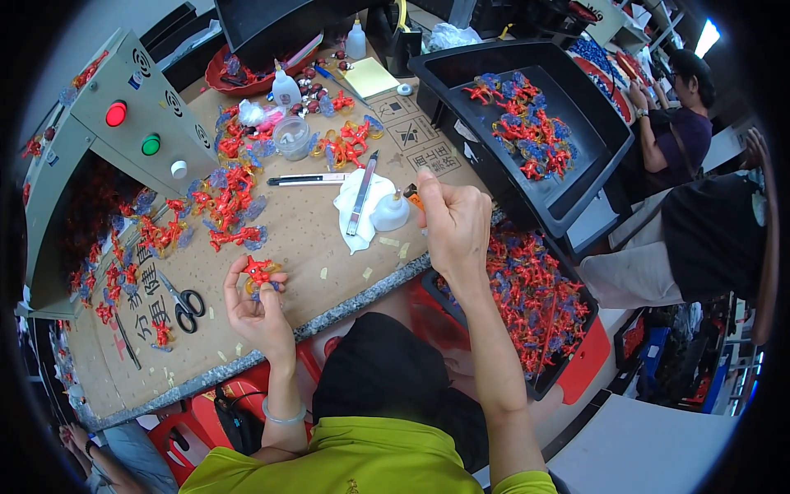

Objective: The person assembles small plastic toy figurines by gluing components together with a glue bottle and applying finishing touches with a brush.

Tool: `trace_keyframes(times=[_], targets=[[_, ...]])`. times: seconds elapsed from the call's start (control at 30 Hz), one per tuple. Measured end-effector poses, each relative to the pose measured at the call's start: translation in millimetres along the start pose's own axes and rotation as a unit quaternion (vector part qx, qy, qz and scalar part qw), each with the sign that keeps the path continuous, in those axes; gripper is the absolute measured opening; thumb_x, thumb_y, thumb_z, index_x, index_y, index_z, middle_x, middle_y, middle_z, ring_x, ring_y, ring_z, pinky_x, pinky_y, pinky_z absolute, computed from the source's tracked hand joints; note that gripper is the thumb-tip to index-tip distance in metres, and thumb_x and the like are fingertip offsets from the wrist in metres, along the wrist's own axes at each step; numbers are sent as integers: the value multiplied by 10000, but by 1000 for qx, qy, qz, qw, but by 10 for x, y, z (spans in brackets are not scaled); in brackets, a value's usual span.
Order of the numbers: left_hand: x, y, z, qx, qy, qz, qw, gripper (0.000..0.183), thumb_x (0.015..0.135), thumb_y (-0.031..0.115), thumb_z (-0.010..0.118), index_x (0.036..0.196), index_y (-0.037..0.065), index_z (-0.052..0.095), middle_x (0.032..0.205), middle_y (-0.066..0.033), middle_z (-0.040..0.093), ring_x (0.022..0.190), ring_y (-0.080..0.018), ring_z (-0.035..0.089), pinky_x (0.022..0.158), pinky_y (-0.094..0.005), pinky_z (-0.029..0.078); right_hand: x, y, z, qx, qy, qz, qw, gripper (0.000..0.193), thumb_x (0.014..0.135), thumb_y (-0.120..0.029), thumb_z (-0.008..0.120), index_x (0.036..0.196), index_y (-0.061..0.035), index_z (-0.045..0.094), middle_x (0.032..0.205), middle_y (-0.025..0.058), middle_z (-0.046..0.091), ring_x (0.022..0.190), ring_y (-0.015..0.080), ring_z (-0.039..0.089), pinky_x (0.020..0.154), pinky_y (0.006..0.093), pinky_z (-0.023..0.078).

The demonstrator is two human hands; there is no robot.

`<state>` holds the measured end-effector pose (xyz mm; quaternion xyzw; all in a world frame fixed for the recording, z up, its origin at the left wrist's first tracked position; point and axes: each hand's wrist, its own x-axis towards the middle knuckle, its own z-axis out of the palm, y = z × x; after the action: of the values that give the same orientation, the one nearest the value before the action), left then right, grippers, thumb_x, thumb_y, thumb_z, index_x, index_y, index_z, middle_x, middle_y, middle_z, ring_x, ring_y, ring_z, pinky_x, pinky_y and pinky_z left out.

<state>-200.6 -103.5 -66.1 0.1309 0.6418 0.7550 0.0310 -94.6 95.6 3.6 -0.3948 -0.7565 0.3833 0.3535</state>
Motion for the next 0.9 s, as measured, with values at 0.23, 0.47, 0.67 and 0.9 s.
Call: trace_keyframes(times=[0.23, 0.47, 0.67, 0.9], targets=[[-7, 40, -18, 1, -24, -23, 999, 422, 845, -131, 432, 1258, -49, 418, 952, -143, 617, 837, -127, 620, 725, -202, 471, -6, -2, -24, -2, -9, 0, 1000, 560, 922, -342, 502, 510, 32, 562, 397, 83, 437, 400, 142, 456, 440, 320, 324], [-8, 44, -20, 2, -25, -20, 999, 424, 845, -136, 435, 1261, -51, 417, 952, -141, 616, 841, -123, 620, 690, -183, 459, 3, 24, -16, 5, -19, -1, 1000, 562, 926, -342, 500, 511, 34, 553, 399, 82, 434, 401, 142, 453, 438, 325, 320], [-8, 35, -12, 7, -20, -20, 1000, 433, 841, -146, 433, 1263, -51, 417, 957, -142, 611, 828, -118, 621, 665, -173, 451, -1, 27, -11, 13, -15, -1, 1000, 567, 927, -344, 501, 506, 33, 546, 397, 77, 422, 401, 136, 443, 437, 324, 313], [-9, 20, -4, 2, -22, -13, 1000, 436, 839, -149, 429, 1264, -51, 417, 963, -142, 609, 832, -122, 623, 659, -175, 449, -4, 22, -17, 21, -21, -4, 1000, 557, 922, -331, 505, 504, 36, 543, 401, 73, 414, 404, 134, 438, 438, 322, 312]])
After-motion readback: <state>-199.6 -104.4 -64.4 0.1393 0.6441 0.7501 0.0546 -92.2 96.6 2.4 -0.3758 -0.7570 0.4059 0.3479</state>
